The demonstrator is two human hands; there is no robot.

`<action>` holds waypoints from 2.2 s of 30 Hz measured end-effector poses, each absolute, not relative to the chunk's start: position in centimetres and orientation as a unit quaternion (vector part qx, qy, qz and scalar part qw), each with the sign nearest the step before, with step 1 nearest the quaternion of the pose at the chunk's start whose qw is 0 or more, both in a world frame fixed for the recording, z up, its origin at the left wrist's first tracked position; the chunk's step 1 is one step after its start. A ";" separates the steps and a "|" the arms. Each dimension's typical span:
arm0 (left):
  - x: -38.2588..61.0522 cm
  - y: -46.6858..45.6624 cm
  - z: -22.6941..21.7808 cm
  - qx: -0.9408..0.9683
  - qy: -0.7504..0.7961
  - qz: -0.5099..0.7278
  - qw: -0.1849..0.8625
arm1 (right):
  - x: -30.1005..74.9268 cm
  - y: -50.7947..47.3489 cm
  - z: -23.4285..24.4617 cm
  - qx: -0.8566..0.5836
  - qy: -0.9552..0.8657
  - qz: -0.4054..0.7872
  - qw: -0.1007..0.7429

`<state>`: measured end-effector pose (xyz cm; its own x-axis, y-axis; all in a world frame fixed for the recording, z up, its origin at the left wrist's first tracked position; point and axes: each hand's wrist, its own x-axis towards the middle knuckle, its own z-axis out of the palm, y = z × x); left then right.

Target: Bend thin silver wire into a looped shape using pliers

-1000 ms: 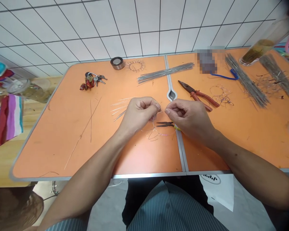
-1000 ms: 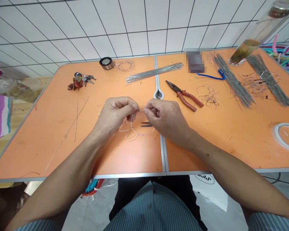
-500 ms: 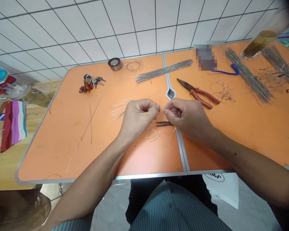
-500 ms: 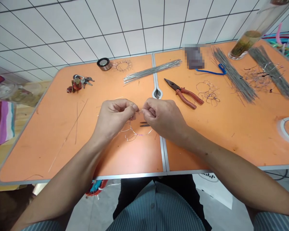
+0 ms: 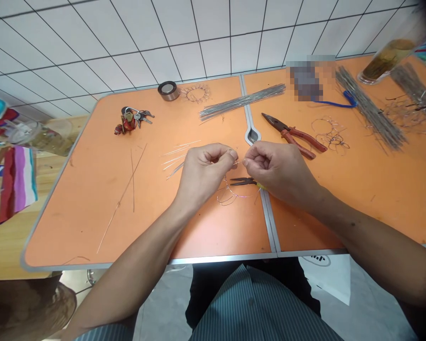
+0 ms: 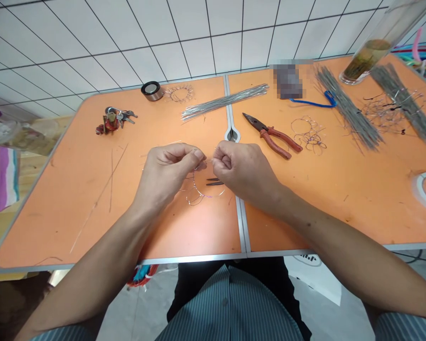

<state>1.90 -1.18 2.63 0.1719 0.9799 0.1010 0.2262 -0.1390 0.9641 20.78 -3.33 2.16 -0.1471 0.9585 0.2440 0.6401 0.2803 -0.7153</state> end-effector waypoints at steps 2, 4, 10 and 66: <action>1.9 -1.2 2.6 0.621 0.473 0.424 0.460 | 20.9 -3.3 2.2 -0.554 -0.718 0.236 0.350; 1.8 -1.2 2.7 0.617 0.466 0.419 0.475 | 20.9 -3.2 2.2 -0.551 -0.716 0.244 0.351; 1.6 -1.3 2.9 0.601 0.449 0.419 0.511 | 20.8 -3.2 1.9 -0.535 -0.705 0.293 0.362; 1.2 0.4 1.9 0.432 0.401 0.560 0.582 | 23.5 -2.2 1.5 -0.576 -0.788 0.204 0.071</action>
<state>1.20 0.40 1.88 0.0513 0.9985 0.0177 -0.3060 -0.0012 0.9520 23.46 -2.23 1.51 -0.3257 0.9375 -0.1225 0.8794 0.2528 -0.4035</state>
